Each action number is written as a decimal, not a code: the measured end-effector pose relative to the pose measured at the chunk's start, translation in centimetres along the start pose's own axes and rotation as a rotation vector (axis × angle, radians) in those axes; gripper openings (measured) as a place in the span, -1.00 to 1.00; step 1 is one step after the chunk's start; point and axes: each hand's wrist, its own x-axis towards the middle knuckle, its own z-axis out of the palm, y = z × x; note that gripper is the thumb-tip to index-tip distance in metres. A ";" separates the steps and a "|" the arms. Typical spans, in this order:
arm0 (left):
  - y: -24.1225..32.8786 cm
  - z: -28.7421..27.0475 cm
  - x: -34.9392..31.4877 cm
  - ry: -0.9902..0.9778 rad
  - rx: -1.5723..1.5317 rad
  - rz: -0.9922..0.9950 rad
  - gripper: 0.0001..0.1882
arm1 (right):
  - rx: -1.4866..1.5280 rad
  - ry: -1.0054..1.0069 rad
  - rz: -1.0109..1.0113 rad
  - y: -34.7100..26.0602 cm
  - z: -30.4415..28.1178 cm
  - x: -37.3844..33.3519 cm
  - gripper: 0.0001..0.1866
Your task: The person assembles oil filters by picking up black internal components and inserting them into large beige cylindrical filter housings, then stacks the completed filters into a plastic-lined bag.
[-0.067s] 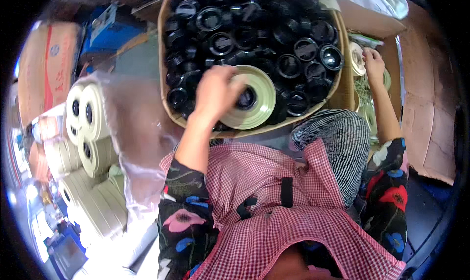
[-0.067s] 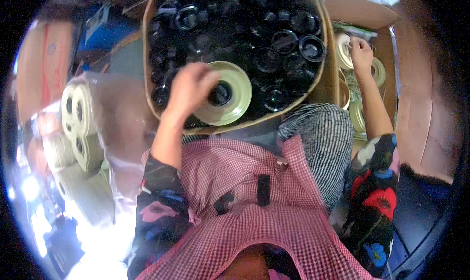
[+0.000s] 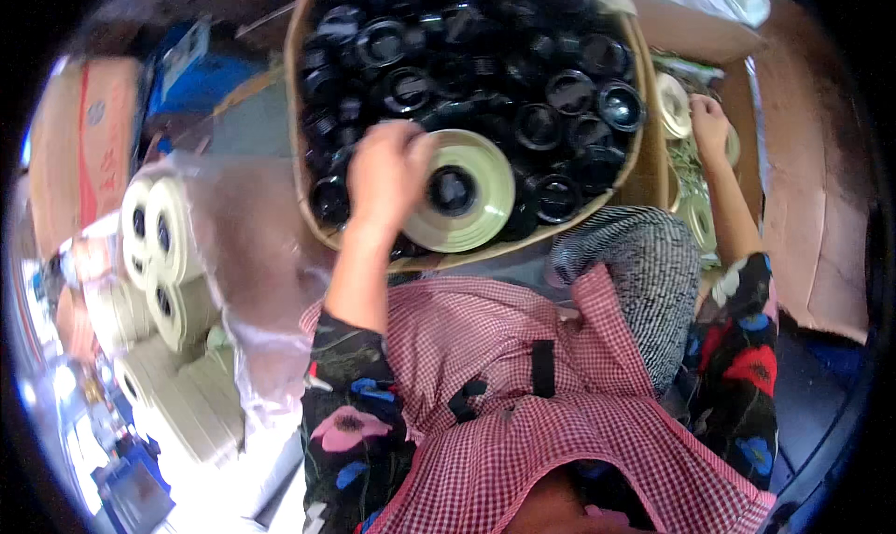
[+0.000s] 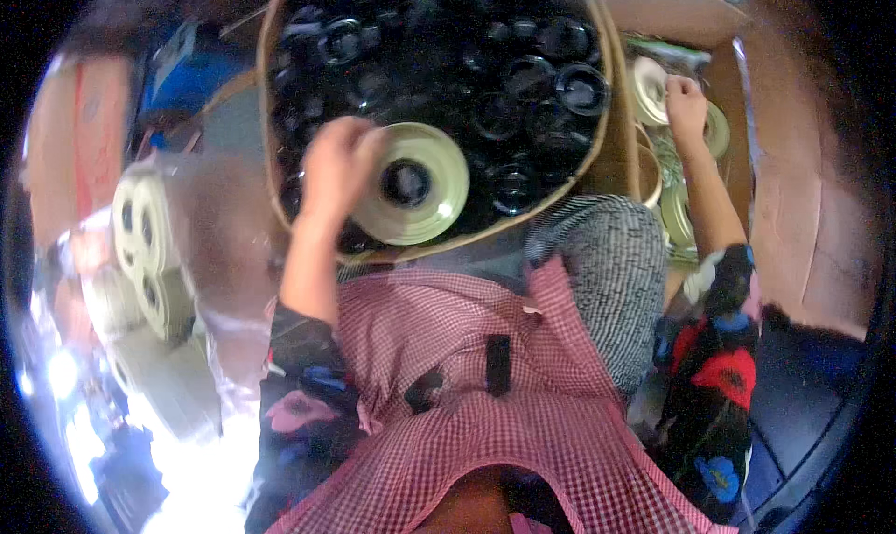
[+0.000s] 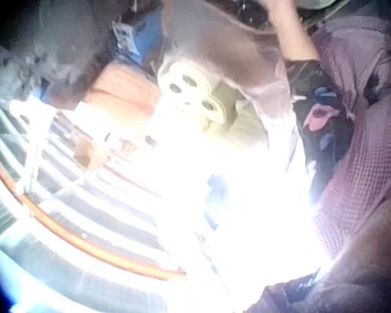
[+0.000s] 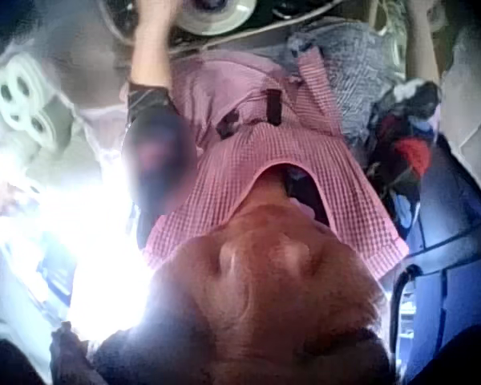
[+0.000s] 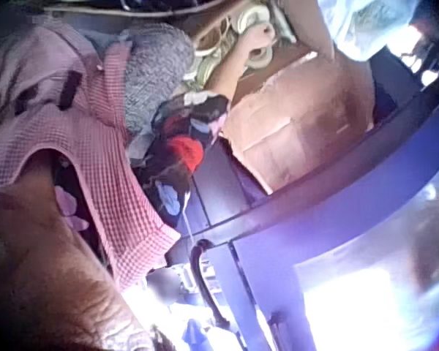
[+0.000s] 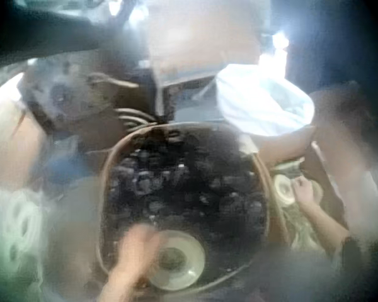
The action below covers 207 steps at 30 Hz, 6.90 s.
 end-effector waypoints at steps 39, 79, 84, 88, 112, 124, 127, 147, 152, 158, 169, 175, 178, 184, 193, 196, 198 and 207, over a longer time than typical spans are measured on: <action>1.7 -2.4 -2.8 -0.029 -0.686 0.147 -0.83 | 1.021 -1.210 0.135 -30.2 -0.1 -19.5 -0.30; 3.2 -0.9 -3.8 -0.424 0.146 0.281 -0.44 | -0.105 -0.188 -0.109 -2.8 -1.9 -2.2 -0.66; 2.8 -1.1 -2.1 -0.354 -0.028 0.289 -0.51 | -0.988 -0.411 -0.473 11.3 -4.2 -0.7 -0.46; 1.1 -1.3 1.2 -0.057 -0.395 -0.283 -0.78 | -1.280 -0.665 -0.334 12.2 -3.7 0.4 -0.38; -4.0 0.3 3.5 0.122 -0.435 -0.441 -0.78 | -1.455 -0.949 -0.393 9.9 -5.1 -6.7 -0.39; 2.6 -1.1 -0.8 0.057 -0.580 0.220 -0.85 | 0.470 -0.148 -0.073 -13.7 -9.2 -11.8 -0.64; 1.4 -0.9 -1.5 0.074 -0.600 0.371 -0.84 | 0.862 -0.434 -0.127 -23.8 -6.9 -15.5 -0.68; -0.8 -4.1 -2.7 -0.281 -1.444 -0.193 -0.44 | 0.782 -0.907 -0.679 -33.6 1.7 -21.9 -0.20; 0.4 -3.6 -1.8 -0.181 -1.246 -0.091 -0.45 | 0.851 -1.011 -0.282 -32.5 3.5 -19.6 -0.43; 0.2 -4.8 -1.8 -0.168 -1.136 -0.245 -0.58 | 0.379 -1.141 -0.018 -32.1 3.7 -18.8 -0.57; 2.1 -3.9 -1.9 -0.091 -1.068 -0.111 -0.40 | 0.767 -0.728 -0.341 -32.6 2.7 -19.1 -0.55; 2.9 -4.2 -2.2 -0.147 -0.881 0.014 -0.32 | 0.757 -0.993 -0.126 -32.0 3.8 -18.9 -0.50; 3.2 -4.7 -2.3 -0.151 -0.618 0.197 -0.33 | 0.717 -1.386 0.285 -31.1 2.6 -17.9 -0.62; 3.1 -4.6 -3.1 -0.253 -0.262 0.439 -0.35 | 0.285 -0.825 -0.208 -29.6 2.6 -14.8 -0.67; 2.5 -2.8 -3.7 -0.382 0.003 0.419 -0.35 | 0.202 0.131 -0.059 -8.8 2.5 -5.0 -0.64; 1.9 -3.4 -1.9 -0.204 -0.095 0.293 -0.51 | -0.147 -0.058 0.135 -1.4 3.2 -9.0 -0.57; 0.7 -3.1 -0.5 -0.066 -0.155 0.163 -0.70 | -0.461 -0.355 0.160 5.6 2.7 -10.7 -0.63; -9.5 0.6 4.1 0.115 -0.123 -0.077 -0.60 | -0.971 -0.775 -0.173 11.7 3.9 -19.5 -0.71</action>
